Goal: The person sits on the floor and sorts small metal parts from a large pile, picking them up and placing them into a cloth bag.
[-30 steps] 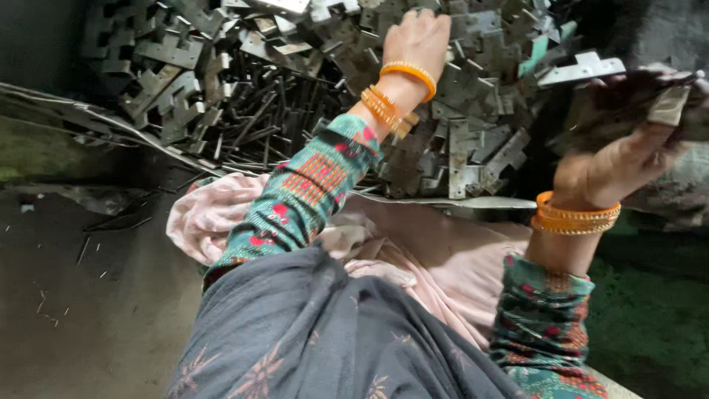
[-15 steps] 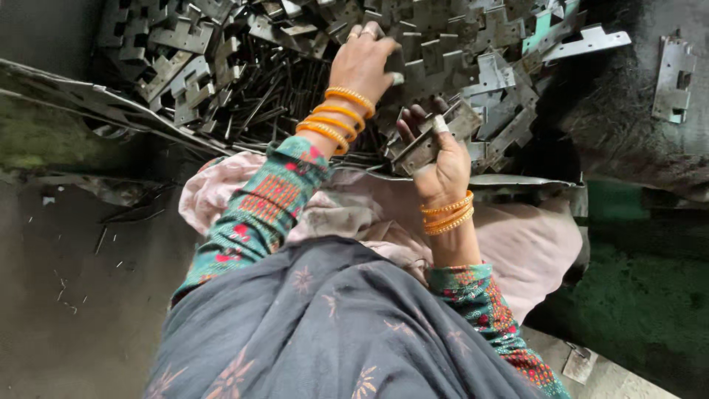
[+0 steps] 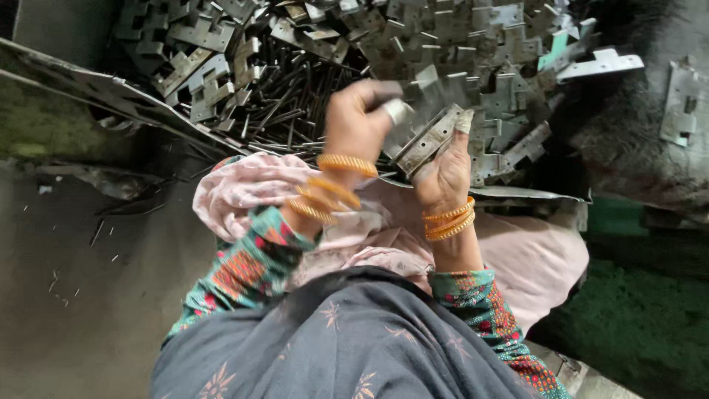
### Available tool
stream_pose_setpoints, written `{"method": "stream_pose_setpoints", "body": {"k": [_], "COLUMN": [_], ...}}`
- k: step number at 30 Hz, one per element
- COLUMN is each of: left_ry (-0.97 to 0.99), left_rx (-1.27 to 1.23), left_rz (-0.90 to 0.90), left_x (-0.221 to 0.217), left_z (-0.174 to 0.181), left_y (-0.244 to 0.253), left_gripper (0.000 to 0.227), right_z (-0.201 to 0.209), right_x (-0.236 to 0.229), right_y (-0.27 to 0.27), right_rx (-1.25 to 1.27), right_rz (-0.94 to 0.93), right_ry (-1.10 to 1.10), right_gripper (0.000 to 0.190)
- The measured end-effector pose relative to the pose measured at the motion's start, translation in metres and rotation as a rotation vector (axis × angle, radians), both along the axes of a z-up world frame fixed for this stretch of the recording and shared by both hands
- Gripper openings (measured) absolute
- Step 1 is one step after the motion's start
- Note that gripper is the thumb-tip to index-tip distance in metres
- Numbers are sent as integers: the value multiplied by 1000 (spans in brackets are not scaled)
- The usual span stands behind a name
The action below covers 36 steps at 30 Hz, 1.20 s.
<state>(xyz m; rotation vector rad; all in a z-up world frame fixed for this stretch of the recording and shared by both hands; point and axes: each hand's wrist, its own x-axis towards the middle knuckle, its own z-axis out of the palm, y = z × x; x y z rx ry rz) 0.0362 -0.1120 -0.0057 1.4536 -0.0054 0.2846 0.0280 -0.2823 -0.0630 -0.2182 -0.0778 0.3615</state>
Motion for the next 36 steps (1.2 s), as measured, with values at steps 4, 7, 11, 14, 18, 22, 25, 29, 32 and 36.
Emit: {"method": "stream_pose_setpoints", "body": {"k": [4,7,11,14,18,22,25,29,32,36], "left_ry": [-206,123,364,169,-145,-182,182,207,428,712], "left_rx": [805,124,-137,571,931,937,1122,1231,993,734], "left_rz": [319,102,-301,-480,-699,-563,483,538,462,218], "left_x": [-51,-62,-56,-42,-13,52,117,166,192,186], "left_z": [-26,-26,-2,8,-9,-43,-79,-138,-146,-117], "left_y": [-18,-8,55,109,98,81,124,173,200,227], "left_gripper": [15,39,25,27,34,17,25,27,22,29], "right_z": [8,20,50,76,86,70,55,29,14,-8], "right_x": [-5,-10,-15,-12,-16,-20,-25,-16,23,96], "right_y": [17,43,54,37,15,-4,-54,-182,-300,-447], "right_rx": [-393,-555,-729,-1393,-1681,-1882,-1650,-1826,-2263,-2331], "right_rz": [-176,-189,-277,-193,377,133,-66,-552,-1001,-1093], "right_ry": [176,71,-155,-701,-651,-652,-410,-338,-369,-279], "right_gripper": [36,41,45,46,39,32,27,31,23,47]}}
